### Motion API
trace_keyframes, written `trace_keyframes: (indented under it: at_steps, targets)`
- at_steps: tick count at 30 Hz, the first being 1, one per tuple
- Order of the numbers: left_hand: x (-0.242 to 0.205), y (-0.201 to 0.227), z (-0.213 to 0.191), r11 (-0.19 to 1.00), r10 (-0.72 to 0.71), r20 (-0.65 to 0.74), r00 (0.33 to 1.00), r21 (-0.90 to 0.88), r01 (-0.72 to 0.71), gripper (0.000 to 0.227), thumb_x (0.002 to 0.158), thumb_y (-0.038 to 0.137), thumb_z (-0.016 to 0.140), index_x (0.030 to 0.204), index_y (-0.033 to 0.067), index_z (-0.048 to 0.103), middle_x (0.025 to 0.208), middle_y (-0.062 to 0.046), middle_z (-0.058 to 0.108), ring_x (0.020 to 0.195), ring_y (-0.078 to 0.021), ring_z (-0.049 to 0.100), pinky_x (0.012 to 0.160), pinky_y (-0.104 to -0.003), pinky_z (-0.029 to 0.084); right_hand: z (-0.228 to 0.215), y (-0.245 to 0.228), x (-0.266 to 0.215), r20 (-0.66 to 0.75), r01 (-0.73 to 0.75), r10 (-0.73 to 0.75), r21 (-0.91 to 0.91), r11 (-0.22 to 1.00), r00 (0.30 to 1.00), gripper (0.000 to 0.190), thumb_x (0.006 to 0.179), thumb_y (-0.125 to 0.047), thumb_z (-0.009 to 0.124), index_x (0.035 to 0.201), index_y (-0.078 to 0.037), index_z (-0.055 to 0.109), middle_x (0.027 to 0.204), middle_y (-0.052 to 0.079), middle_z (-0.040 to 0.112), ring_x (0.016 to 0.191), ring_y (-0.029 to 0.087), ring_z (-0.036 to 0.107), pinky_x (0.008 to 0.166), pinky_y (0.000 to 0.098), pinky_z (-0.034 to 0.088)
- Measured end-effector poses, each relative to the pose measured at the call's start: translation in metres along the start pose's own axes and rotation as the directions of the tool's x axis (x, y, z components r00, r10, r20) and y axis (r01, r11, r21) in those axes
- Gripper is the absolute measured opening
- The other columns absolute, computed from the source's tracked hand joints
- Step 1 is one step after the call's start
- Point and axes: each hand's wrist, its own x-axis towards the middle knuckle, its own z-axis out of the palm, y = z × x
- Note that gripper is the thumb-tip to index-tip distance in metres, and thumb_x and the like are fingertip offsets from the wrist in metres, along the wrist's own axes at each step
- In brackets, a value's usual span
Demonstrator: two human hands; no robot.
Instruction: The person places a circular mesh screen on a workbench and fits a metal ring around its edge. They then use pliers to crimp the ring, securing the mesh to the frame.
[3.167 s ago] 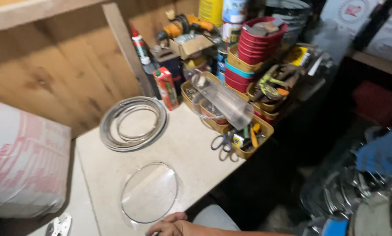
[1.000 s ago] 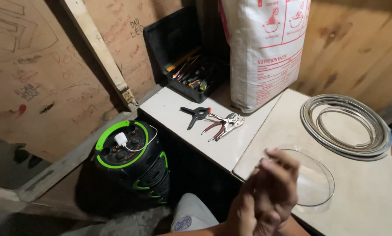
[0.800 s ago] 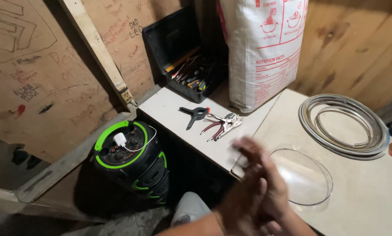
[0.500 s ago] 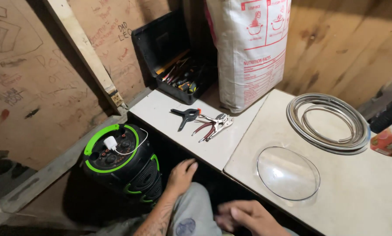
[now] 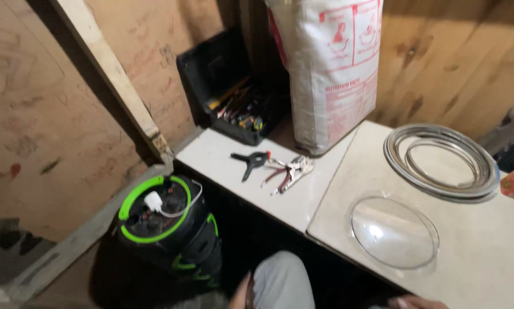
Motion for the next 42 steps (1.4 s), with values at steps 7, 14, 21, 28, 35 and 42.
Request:
trace_keyframes:
  at_steps: [7, 14, 21, 28, 35, 42]
  targets:
    - [0.084, 0.114, 0.088, 0.823, 0.422, 0.479, 0.77, 0.154, -0.547, 0.034, 0.09, 0.027, 0.07, 0.108, -0.0015, 0.07, 0.08, -0.019, 0.073, 0.067, -0.0302, 0.073, 0.068, -0.036, 0.063, -0.006, 0.041, 0.038, -0.103, 0.059, -0.019, 0.392, 0.918, 0.994, 0.035, 0.087, 0.0, 0.078, 0.117, 0.016, 0.084, 0.09, 0.032, 0.085, 0.085, 0.035, 0.077, 0.086, 0.0404, 0.06]
    - [0.146, -0.022, 0.126, -0.199, 0.594, 0.64, 0.488, 0.705, -0.681, 0.04, 0.089, 0.037, 0.064, 0.059, 0.0101, 0.064, 0.055, -0.012, 0.06, 0.047, -0.0286, 0.055, 0.048, -0.049, 0.044, -0.01, 0.038, 0.045, -0.554, 0.393, -0.368, -0.08, 0.916, 0.746, 0.035, 0.081, -0.017, 0.082, 0.116, -0.017, 0.082, 0.083, 0.003, 0.081, 0.074, 0.011, 0.07, 0.079, 0.0227, 0.053]
    - [0.165, -0.034, 0.134, -0.055, 0.704, 0.517, 0.487, 0.723, -0.689, 0.033, 0.078, 0.041, 0.07, 0.06, 0.0137, 0.063, 0.059, -0.009, 0.062, 0.056, -0.0227, 0.058, 0.06, -0.048, 0.044, -0.068, 0.013, 0.017, -0.832, 0.121, 0.059, 0.151, 0.981, 0.552, 0.079, 0.086, -0.018, 0.075, 0.157, -0.001, 0.043, 0.141, 0.026, 0.045, 0.103, 0.036, 0.059, 0.086, 0.0516, 0.052]
    - [0.181, 0.1, 0.173, -0.371, 0.715, 0.649, 0.259, 0.667, -0.646, 0.057, 0.089, 0.033, 0.065, 0.137, 0.0035, 0.059, 0.145, -0.026, 0.053, 0.143, -0.0487, 0.036, 0.122, -0.055, 0.024, -0.098, 0.077, 0.094, -0.766, 0.068, 0.098, 0.182, 0.981, 0.635, 0.085, 0.082, -0.03, 0.081, 0.154, -0.001, 0.047, 0.132, 0.032, 0.059, 0.11, 0.044, 0.064, 0.092, 0.0524, 0.052]
    - [0.097, 0.17, 0.195, -0.336, 0.699, 0.495, 0.516, 0.864, -0.374, 0.076, 0.09, 0.047, 0.065, 0.157, 0.0284, 0.033, 0.168, -0.014, 0.017, 0.154, -0.0364, 0.014, 0.124, -0.05, 0.015, -0.077, 0.049, 0.062, -0.737, -0.089, 0.148, 0.118, 0.989, 0.659, 0.086, 0.083, -0.048, 0.07, 0.155, -0.008, 0.046, 0.135, 0.014, 0.064, 0.128, 0.033, 0.058, 0.106, 0.0492, 0.041]
    - [0.129, 0.13, 0.193, -0.387, 0.849, 0.453, 0.273, 0.884, -0.263, 0.064, 0.083, 0.054, 0.069, 0.13, 0.0114, 0.062, 0.14, -0.017, 0.054, 0.132, -0.0375, 0.044, 0.108, -0.057, 0.033, -0.087, 0.086, 0.072, -0.727, 0.039, 0.166, 0.256, 0.966, 0.667, 0.053, 0.09, -0.036, 0.072, 0.137, -0.012, 0.067, 0.119, 0.014, 0.075, 0.108, 0.026, 0.068, 0.101, 0.0367, 0.048]
